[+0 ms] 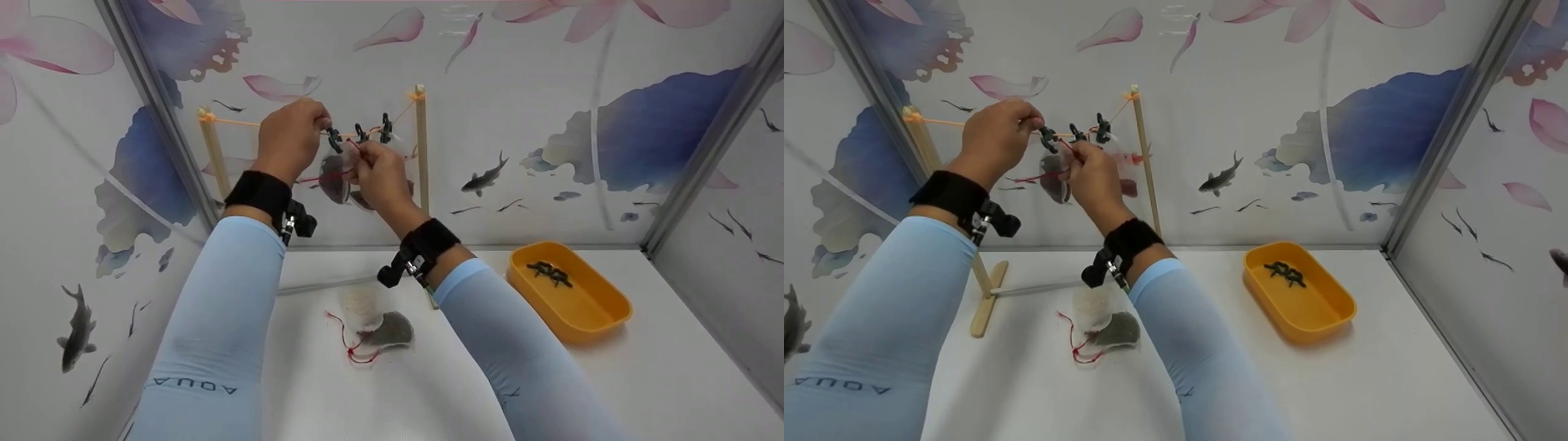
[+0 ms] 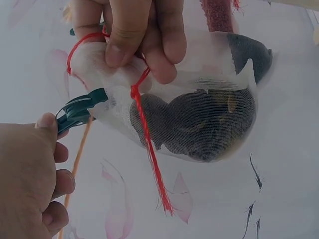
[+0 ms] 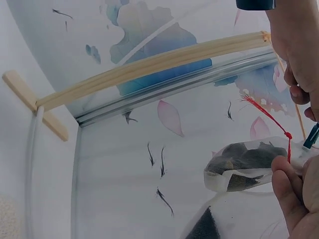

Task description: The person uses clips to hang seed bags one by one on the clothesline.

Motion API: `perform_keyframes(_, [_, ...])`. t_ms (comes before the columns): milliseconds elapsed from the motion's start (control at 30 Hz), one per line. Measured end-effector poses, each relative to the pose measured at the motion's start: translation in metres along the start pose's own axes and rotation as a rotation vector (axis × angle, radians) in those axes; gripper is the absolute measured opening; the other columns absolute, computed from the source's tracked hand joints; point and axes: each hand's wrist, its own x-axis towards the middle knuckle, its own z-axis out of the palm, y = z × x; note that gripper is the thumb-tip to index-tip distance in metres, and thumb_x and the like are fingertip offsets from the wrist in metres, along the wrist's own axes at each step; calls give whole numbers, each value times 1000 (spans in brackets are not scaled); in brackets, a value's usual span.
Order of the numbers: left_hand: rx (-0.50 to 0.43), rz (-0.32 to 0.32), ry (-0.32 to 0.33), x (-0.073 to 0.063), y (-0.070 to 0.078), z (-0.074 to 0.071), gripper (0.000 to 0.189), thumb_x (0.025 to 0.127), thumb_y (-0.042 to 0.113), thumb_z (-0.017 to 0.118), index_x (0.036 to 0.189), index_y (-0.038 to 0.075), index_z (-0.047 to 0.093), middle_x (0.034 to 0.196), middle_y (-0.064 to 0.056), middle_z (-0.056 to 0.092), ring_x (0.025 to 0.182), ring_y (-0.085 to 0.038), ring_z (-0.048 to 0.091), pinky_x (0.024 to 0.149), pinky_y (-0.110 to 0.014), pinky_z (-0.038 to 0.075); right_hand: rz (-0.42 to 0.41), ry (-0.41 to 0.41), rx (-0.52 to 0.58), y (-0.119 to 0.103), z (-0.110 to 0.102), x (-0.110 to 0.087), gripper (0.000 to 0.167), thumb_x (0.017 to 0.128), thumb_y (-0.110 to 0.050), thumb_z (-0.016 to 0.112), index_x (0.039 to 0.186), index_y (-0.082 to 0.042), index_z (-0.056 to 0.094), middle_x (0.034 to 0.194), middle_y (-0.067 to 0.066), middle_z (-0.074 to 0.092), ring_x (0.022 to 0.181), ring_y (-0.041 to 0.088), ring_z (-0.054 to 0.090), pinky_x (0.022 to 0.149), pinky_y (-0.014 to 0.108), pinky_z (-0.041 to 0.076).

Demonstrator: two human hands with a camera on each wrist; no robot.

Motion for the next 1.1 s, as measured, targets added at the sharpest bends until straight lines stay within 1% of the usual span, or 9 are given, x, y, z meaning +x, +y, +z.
perform_keyframes(133, [25,17,-13,0,0,2,32,120,30,58,134,11,79,133,-12,79,123,-36,76,105,-55,59,42,0,51,0,-1,0,14,116,-6,64,123,-1,75,109,14,83,85,15,82,81,29,68])
perform_keyframes(400, [42,3,-165,-1,-2,-2,44,123,35,52,159,14,66,161,-12,67,146,-38,66,120,-59,52,73,0,29,2,-3,0,13,116,-9,66,124,-1,73,109,14,84,85,17,83,84,38,70])
perform_keyframes(533, [11,-6,-184,-5,-3,-3,50,124,38,48,167,15,58,168,-13,61,153,-38,61,126,-59,48,89,4,60,4,-4,1,12,115,-9,68,123,-3,75,108,12,83,84,16,82,84,34,70])
perform_keyframes(600, [-29,-6,-143,-8,-4,0,52,124,41,48,167,14,58,161,-14,65,145,-36,65,122,-57,51,87,1,72,5,-5,1,12,114,-9,70,123,-3,75,107,12,83,84,16,82,81,30,69])
perform_keyframes(700, [-105,14,-21,-16,-4,11,51,123,43,51,163,13,63,137,-16,72,118,-34,70,102,-51,57,84,-8,84,9,-8,-1,15,113,-11,72,124,-2,76,106,12,84,83,17,82,79,28,68])
perform_keyframes(767, [-156,38,70,-24,-3,21,49,122,43,54,157,12,68,120,-15,71,100,-32,66,86,-45,53,83,-18,91,13,-11,-2,17,112,-11,74,125,0,76,107,13,84,83,18,82,79,29,69])
perform_keyframes(833, [-205,65,149,-35,-2,31,46,120,42,57,151,11,73,109,-14,67,90,-31,62,77,-41,46,88,-31,98,16,-14,-4,18,111,-11,75,124,1,76,108,14,85,84,20,84,79,32,70])
perform_keyframes(967, [-276,123,271,-56,-1,51,38,119,37,63,140,9,78,100,-14,64,82,-29,60,70,-36,40,87,-51,131,22,-19,-9,19,110,-7,76,125,3,75,114,21,84,88,27,87,82,40,71])
perform_keyframes(1100, [-322,153,320,-80,-1,71,33,117,31,67,137,8,79,97,-13,65,79,-28,61,68,-37,43,73,-66,173,24,-26,-18,19,108,-4,77,125,5,75,117,25,83,90,27,86,85,39,71])
